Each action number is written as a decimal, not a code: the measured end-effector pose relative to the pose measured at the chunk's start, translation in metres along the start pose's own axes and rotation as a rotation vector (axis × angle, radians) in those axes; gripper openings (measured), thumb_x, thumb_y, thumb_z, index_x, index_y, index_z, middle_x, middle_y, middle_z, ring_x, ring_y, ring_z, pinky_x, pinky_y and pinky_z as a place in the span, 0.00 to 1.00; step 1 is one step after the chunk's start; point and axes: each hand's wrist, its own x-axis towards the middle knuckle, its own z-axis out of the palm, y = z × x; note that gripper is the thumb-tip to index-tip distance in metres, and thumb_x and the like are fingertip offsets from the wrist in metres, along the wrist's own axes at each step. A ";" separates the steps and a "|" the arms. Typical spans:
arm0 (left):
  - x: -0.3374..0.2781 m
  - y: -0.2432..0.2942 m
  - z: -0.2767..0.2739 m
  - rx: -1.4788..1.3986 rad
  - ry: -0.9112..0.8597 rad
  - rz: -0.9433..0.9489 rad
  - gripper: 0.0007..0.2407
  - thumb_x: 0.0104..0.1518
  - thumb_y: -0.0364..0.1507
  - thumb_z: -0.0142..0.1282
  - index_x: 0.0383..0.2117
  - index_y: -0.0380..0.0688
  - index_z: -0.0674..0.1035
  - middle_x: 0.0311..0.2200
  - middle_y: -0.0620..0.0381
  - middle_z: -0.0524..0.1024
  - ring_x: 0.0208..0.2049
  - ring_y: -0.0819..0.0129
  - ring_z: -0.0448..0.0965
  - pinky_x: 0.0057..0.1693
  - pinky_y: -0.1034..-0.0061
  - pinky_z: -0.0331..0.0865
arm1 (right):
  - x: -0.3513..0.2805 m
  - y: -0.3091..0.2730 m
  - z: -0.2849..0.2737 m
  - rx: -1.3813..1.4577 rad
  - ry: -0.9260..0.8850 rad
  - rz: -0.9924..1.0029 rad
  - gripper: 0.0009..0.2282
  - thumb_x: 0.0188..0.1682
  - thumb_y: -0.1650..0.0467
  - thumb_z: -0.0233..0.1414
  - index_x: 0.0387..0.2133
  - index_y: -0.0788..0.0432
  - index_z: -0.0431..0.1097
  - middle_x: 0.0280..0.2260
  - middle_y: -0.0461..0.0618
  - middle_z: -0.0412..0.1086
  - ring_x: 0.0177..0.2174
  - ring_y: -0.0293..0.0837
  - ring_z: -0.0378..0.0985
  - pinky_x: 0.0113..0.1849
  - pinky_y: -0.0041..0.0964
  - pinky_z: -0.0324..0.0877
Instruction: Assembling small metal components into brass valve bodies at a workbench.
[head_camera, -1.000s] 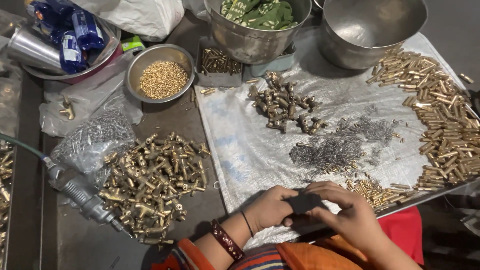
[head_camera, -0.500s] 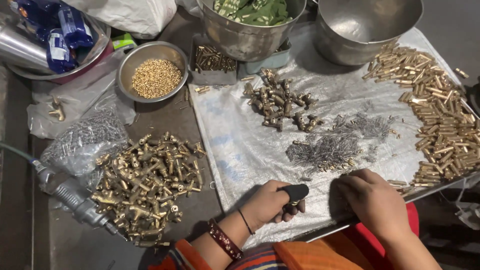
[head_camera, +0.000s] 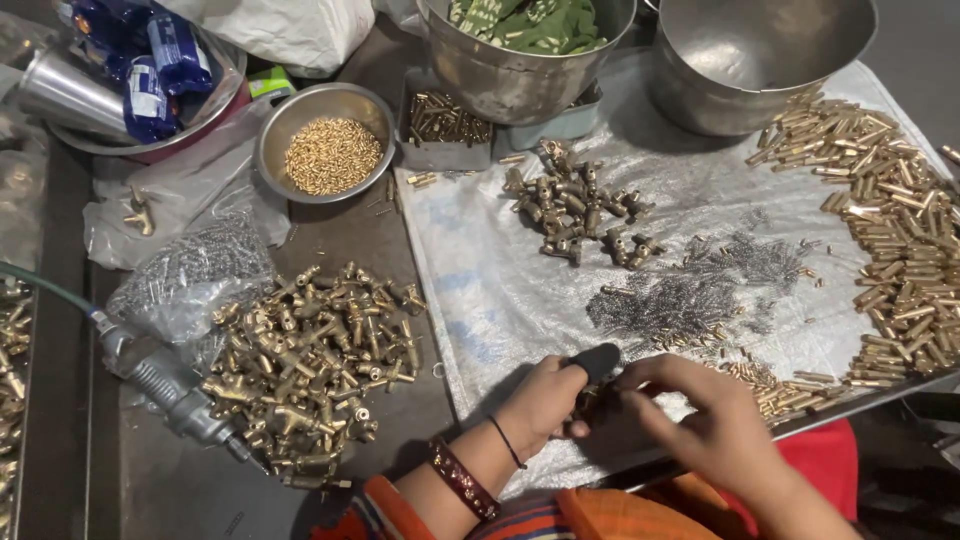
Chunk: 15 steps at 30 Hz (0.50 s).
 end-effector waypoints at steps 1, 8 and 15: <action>0.003 -0.002 0.000 0.000 0.000 0.001 0.12 0.63 0.36 0.47 0.34 0.40 0.78 0.19 0.58 0.74 0.13 0.75 0.69 0.19 0.82 0.60 | 0.001 -0.005 0.006 0.000 0.000 -0.001 0.08 0.42 0.74 0.60 0.34 0.60 0.76 0.35 0.48 0.79 0.35 0.47 0.85 0.39 0.39 0.78; -0.001 -0.003 0.001 -0.106 0.008 0.039 0.14 0.65 0.40 0.44 0.37 0.41 0.76 0.20 0.59 0.74 0.11 0.72 0.71 0.16 0.81 0.56 | -0.002 -0.006 0.029 -0.201 0.012 -0.153 0.09 0.41 0.74 0.59 0.35 0.60 0.73 0.39 0.53 0.73 0.37 0.52 0.81 0.37 0.40 0.76; 0.004 -0.010 -0.004 -0.059 -0.005 0.029 0.16 0.67 0.41 0.45 0.36 0.38 0.75 0.20 0.56 0.72 0.13 0.71 0.74 0.16 0.82 0.56 | -0.003 -0.004 0.035 -0.263 0.058 -0.167 0.10 0.40 0.74 0.59 0.36 0.60 0.73 0.40 0.53 0.73 0.37 0.53 0.80 0.35 0.41 0.76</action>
